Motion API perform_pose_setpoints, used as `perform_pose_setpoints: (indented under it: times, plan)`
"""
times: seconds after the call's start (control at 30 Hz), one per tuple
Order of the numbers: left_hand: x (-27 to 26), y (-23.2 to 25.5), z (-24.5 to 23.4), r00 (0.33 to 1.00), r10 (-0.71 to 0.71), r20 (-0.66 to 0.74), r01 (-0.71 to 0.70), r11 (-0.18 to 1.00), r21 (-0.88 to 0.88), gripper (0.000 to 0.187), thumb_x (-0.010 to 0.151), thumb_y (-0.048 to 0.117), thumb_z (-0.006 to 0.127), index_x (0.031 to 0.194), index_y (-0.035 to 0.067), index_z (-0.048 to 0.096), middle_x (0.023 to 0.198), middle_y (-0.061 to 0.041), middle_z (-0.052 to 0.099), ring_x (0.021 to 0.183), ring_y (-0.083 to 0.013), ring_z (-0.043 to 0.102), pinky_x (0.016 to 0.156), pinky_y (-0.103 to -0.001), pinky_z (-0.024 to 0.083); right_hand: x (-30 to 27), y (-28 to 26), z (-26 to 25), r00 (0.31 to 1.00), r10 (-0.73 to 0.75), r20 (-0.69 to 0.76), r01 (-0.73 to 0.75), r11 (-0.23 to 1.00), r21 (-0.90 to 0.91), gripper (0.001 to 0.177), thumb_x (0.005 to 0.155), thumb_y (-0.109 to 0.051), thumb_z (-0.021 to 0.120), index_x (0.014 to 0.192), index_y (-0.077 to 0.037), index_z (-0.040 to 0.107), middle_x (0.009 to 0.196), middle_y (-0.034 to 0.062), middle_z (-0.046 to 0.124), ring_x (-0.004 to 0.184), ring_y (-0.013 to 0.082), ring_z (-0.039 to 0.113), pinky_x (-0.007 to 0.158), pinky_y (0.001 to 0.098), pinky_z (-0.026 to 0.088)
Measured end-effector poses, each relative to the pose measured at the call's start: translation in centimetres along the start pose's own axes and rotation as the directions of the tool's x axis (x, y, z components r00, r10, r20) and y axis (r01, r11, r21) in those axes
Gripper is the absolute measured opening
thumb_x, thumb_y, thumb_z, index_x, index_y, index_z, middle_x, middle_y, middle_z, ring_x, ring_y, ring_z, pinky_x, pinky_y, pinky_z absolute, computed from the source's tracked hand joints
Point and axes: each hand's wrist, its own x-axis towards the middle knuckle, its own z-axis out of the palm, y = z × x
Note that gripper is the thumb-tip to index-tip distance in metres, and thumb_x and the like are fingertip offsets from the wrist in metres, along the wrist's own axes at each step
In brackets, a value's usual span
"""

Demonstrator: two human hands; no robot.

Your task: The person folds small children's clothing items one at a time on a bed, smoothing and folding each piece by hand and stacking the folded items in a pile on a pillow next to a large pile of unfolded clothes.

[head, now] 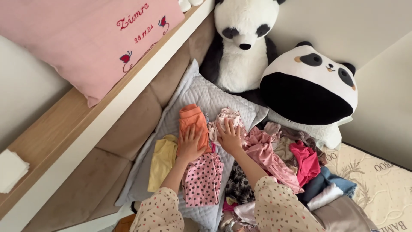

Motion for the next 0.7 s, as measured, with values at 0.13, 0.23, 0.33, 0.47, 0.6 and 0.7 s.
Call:
perform_pose_setpoints:
  times: [0.13, 0.23, 0.33, 0.47, 0.6, 0.7]
  plan:
    - [0.2, -0.2, -0.4, 0.998, -0.022, 0.064, 0.019, 0.999, 0.045, 0.097, 0.084, 0.06, 0.065, 0.162, 0.026, 0.018, 0.167, -0.017, 0.016, 0.153, -0.0397, 0.014, 0.121, -0.065, 0.006, 0.1, -0.1, -2.7, 0.999, -0.012, 0.053, 0.01, 0.999, 0.036, 0.074, 0.093, -0.045, 0.06, 0.159, -0.03, 0.03, 0.168, 0.0205, 0.014, 0.153, 0.0407, 0.019, 0.117, 0.0684, 0.018]
    - [0.1, 0.2, -1.0, 0.996, -0.032, 0.084, 0.027, 0.998, 0.051, 0.096, 0.086, 0.061, 0.063, 0.162, 0.026, 0.018, 0.167, -0.018, 0.017, 0.154, -0.0398, 0.014, 0.121, -0.064, 0.006, -0.6, -0.2, -4.3, 0.998, -0.01, 0.059, 0.007, 0.999, 0.043, 0.071, 0.095, -0.046, 0.06, 0.158, -0.031, 0.03, 0.167, 0.0217, 0.014, 0.154, 0.0408, 0.018, 0.118, 0.0678, 0.018]
    - [-0.1, 0.1, -1.3, 1.0, 0.002, 0.029, -0.002, 1.0, 0.007, 0.092, 0.086, 0.06, 0.063, 0.161, 0.023, 0.026, 0.165, -0.02, 0.022, 0.152, -0.0409, 0.017, 0.12, -0.064, 0.007, -1.4, 0.0, -5.2, 0.999, -0.014, 0.046, 0.013, 1.0, 0.027, 0.07, 0.097, -0.045, 0.059, 0.159, -0.032, 0.03, 0.166, 0.0238, 0.014, 0.153, 0.0424, 0.017, 0.118, 0.0671, 0.016]
    - [-0.9, -0.8, -0.8, 0.994, 0.035, -0.105, -0.043, 0.996, -0.076, 0.081, 0.089, 0.058, 0.063, 0.153, 0.015, 0.042, 0.161, -0.021, 0.032, 0.152, -0.0424, 0.023, 0.123, -0.064, 0.011, -2.1, 0.7, -6.7, 0.999, -0.012, 0.039, 0.012, 1.0, 0.015, 0.073, 0.095, -0.044, 0.061, 0.157, -0.029, 0.028, 0.165, 0.025, 0.013, 0.153, 0.0433, 0.016, 0.118, 0.0662, 0.015]
    - [-4.6, -1.2, -2.3, 0.941, -0.083, -0.328, -0.007, 0.965, -0.262, 0.065, 0.087, 0.037, 0.07, 0.142, 0.006, 0.054, 0.151, -0.025, 0.044, 0.141, -0.0442, 0.039, 0.115, -0.06, 0.028, -5.0, -0.4, -10.2, 1.0, -0.007, -0.014, 0.008, 0.997, 0.074, 0.071, 0.092, -0.036, 0.064, 0.155, -0.024, 0.034, 0.163, 0.0222, 0.022, 0.151, 0.0402, 0.021, 0.12, 0.0621, 0.017]
    - [-10.0, -0.5, -4.1, 0.894, -0.206, -0.399, 0.004, 0.893, -0.451, 0.052, 0.091, 0.028, 0.07, 0.134, 0.002, 0.057, 0.139, -0.024, 0.054, 0.131, -0.0434, 0.049, 0.111, -0.052, 0.039, -8.8, -1.8, -11.6, 0.997, 0.019, -0.081, -0.002, 0.979, 0.204, 0.063, 0.092, -0.029, 0.065, 0.15, -0.019, 0.044, 0.158, 0.0191, 0.034, 0.148, 0.0384, 0.031, 0.121, 0.0571, 0.024]
